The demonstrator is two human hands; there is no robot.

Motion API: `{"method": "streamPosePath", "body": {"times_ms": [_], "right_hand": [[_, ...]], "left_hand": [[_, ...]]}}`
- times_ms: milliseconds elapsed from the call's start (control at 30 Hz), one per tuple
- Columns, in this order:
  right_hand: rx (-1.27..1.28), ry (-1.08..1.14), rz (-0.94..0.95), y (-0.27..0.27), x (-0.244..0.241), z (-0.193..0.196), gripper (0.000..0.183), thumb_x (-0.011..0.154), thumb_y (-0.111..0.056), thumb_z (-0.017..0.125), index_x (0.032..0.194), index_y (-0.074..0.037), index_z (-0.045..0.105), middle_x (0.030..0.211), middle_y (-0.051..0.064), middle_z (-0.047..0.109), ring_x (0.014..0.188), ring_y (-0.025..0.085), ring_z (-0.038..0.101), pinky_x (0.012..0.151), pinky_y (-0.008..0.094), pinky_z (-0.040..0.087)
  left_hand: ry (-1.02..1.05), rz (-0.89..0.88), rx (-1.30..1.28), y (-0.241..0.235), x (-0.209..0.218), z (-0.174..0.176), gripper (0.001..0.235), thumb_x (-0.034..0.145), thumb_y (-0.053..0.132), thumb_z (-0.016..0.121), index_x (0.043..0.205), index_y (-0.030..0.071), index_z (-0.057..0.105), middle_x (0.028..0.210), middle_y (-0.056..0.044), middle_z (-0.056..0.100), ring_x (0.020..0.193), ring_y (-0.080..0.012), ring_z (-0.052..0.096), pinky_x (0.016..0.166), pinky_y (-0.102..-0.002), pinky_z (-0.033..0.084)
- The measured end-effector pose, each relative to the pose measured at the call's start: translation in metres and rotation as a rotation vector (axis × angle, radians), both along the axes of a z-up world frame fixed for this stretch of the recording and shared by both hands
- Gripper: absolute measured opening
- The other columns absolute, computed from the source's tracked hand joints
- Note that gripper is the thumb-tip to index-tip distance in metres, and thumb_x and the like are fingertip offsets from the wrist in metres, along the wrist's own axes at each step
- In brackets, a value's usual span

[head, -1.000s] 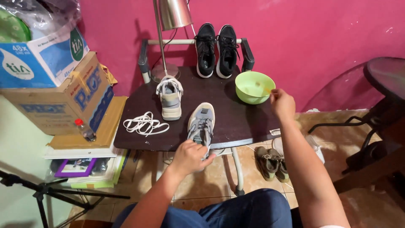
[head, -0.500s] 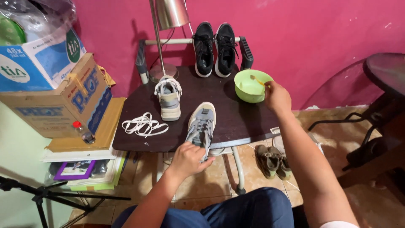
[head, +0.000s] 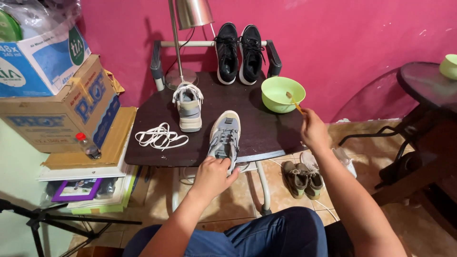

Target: The person sits cross-legged on a chair and cleans a white sneaker using a toothbrush. They scrub the shoe's upper and sole, occasionally dipping the brush into a green bowl of water on the table. The person rotates the shoe to clean different areas and places it on the table.

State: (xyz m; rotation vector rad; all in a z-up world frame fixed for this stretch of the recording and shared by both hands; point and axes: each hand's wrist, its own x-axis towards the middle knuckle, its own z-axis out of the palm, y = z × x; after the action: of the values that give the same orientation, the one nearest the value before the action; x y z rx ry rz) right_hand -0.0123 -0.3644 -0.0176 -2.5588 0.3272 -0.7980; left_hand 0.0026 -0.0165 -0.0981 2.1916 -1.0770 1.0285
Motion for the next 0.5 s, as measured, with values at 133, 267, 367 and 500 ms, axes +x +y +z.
{"method": "streamPosePath", "body": {"times_ms": [133,267,367,500], "right_hand": [[-0.047,0.084,-0.071,0.0,-0.005,-0.006,0.036,0.105,-0.022,0.047,0.138,-0.021,0.061,0.122,0.016,0.072,0.115,0.037,0.067,0.101,0.052,0.051],[-0.011,-0.042,-0.082,0.005,-0.004,-0.01,0.038,0.105,-0.015,0.049,0.141,-0.011,0.06,0.123,0.021,0.071,0.116,0.04,0.066,0.102,0.054,0.049],[0.107,-0.229,-0.063,-0.004,0.006,-0.03,0.035,0.108,-0.012,0.047,0.139,-0.01,0.063,0.121,0.022,0.071,0.114,0.042,0.066,0.098,0.054,0.05],[0.407,-0.496,-0.106,-0.012,0.013,-0.042,0.039,0.109,-0.018,0.043,0.14,-0.028,0.064,0.091,0.008,0.07,0.091,0.023,0.066,0.085,0.039,0.051]], "left_hand": [[0.203,0.127,0.124,-0.004,-0.009,0.0,0.036,0.082,0.051,0.065,0.097,0.019,0.056,0.06,-0.005,0.065,0.063,-0.0287,0.071,0.067,-0.038,0.056],[0.582,0.131,0.362,-0.003,-0.043,0.067,0.075,0.088,0.022,0.06,0.151,0.012,0.019,0.087,-0.021,0.073,0.083,-0.045,0.073,0.086,-0.051,0.055],[0.748,0.147,0.55,-0.011,-0.051,0.088,0.091,0.09,0.01,0.056,0.163,0.021,0.003,0.111,-0.023,0.071,0.1,-0.0462,0.071,0.095,-0.055,0.05],[0.644,0.292,0.61,-0.031,-0.034,0.052,0.066,0.093,0.015,0.053,0.154,0.022,0.029,0.112,-0.018,0.07,0.096,-0.0382,0.074,0.091,-0.049,0.043]]}}
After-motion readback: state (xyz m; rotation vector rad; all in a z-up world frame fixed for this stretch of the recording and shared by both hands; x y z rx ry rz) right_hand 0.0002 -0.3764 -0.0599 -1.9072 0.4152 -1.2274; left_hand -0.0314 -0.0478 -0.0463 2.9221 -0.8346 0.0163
